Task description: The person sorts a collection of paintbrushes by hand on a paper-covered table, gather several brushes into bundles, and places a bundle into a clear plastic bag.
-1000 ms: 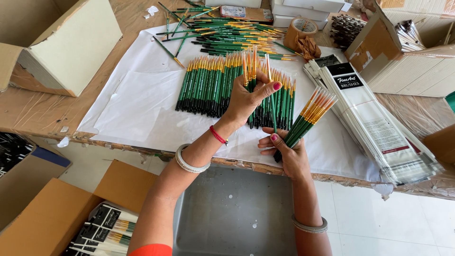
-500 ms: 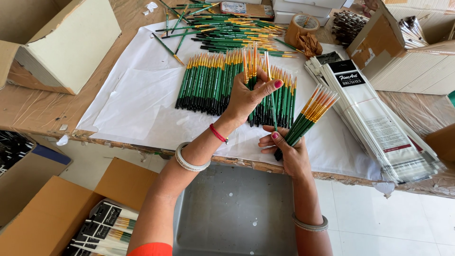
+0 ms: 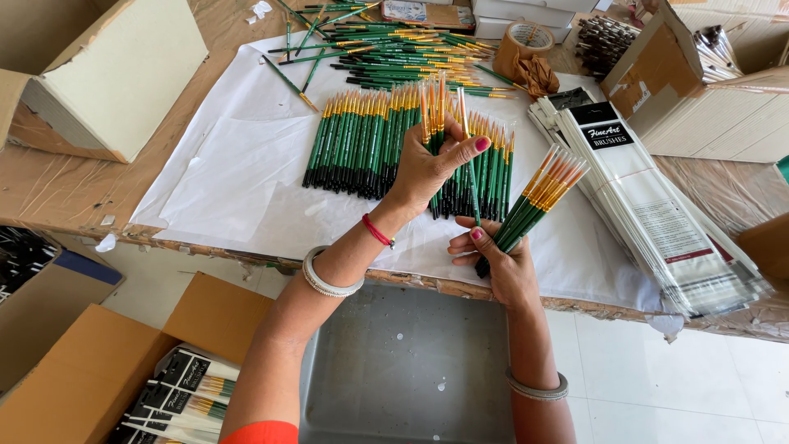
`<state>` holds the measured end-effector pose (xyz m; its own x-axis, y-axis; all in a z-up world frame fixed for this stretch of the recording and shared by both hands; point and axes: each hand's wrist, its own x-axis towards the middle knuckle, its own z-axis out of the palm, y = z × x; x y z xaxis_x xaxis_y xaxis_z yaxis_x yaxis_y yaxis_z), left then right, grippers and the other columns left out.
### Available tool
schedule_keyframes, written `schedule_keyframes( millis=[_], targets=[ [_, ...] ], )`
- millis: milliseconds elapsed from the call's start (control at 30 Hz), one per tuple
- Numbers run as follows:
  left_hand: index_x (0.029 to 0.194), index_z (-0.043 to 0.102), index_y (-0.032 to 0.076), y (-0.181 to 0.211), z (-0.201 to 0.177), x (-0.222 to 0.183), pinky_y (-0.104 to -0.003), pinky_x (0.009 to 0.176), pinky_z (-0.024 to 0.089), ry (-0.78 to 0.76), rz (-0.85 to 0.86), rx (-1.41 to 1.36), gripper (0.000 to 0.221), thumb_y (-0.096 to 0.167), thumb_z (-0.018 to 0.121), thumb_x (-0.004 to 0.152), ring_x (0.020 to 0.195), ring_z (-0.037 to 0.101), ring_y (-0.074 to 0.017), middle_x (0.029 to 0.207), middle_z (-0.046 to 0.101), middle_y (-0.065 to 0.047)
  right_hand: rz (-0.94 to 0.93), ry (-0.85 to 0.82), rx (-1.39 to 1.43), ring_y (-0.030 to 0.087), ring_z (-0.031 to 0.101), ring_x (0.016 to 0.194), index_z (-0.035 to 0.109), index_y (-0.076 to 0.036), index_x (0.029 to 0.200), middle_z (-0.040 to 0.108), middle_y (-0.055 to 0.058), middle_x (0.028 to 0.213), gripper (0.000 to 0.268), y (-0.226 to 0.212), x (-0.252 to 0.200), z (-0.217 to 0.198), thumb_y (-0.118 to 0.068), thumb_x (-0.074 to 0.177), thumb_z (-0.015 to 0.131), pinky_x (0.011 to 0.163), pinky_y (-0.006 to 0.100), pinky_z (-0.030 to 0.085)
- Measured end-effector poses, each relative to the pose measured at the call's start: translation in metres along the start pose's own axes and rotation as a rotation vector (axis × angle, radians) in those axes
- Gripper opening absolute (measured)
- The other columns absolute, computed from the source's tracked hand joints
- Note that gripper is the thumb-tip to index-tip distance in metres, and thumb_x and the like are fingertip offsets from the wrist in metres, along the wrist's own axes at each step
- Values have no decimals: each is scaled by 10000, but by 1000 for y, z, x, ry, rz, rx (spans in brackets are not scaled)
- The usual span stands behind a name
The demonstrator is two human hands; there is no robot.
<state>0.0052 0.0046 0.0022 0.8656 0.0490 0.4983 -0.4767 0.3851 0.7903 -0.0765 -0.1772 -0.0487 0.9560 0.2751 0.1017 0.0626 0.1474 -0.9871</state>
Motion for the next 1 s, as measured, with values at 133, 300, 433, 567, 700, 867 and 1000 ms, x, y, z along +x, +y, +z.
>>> schedule_keyframes(
  millis=[133,300,433,567,700,867,1000],
  targets=[
    [859,609,93,4,1,-1,-192,558,298,1,-15,-4,342,294,885,852,617,404,-8,672,452,111,1,-9,4,209,744,846,615,127,1311,751,146,934,389,-1,0,1,-150,1043,561,742,337,631],
    [866,676,72,11,1,-4,-210,502,296,-31,-51,-5,298,312,851,886,569,416,-7,660,515,104,3,-5,5,212,744,847,618,124,1309,753,148,935,384,-1,0,1,-145,1038,567,742,341,633],
    [934,742,52,7,-1,-4,-223,453,251,-56,-93,-45,236,278,808,940,528,375,-1,670,557,99,-1,-5,7,215,749,847,620,124,1304,754,151,935,382,0,0,0,-143,1036,570,738,343,636],
    [1022,786,51,13,0,-3,-227,425,224,-106,-124,-62,226,265,751,956,482,346,-1,692,651,77,-6,-3,9,215,749,846,621,122,1306,756,150,936,385,-2,0,2,-147,1035,573,739,342,636],
    [1035,802,52,11,0,-3,-231,427,222,-113,-105,-54,236,274,742,982,476,347,0,637,607,91,-1,7,-3,214,746,842,625,119,1307,756,146,933,391,-4,-1,3,-153,1031,577,734,349,637],
    [1022,807,51,11,1,-5,-223,442,233,-128,-92,-21,251,293,765,969,497,359,4,649,594,94,-1,-1,6,211,743,845,626,111,1310,755,140,933,390,-2,-1,1,-160,1034,574,741,350,635],
    [1032,808,51,2,2,-6,-214,539,333,-323,-12,68,271,315,799,968,618,483,-8,751,681,68,-7,-21,13,224,745,863,630,109,1300,750,151,950,377,-1,0,0,-152,1034,575,743,359,632]
  ],
)
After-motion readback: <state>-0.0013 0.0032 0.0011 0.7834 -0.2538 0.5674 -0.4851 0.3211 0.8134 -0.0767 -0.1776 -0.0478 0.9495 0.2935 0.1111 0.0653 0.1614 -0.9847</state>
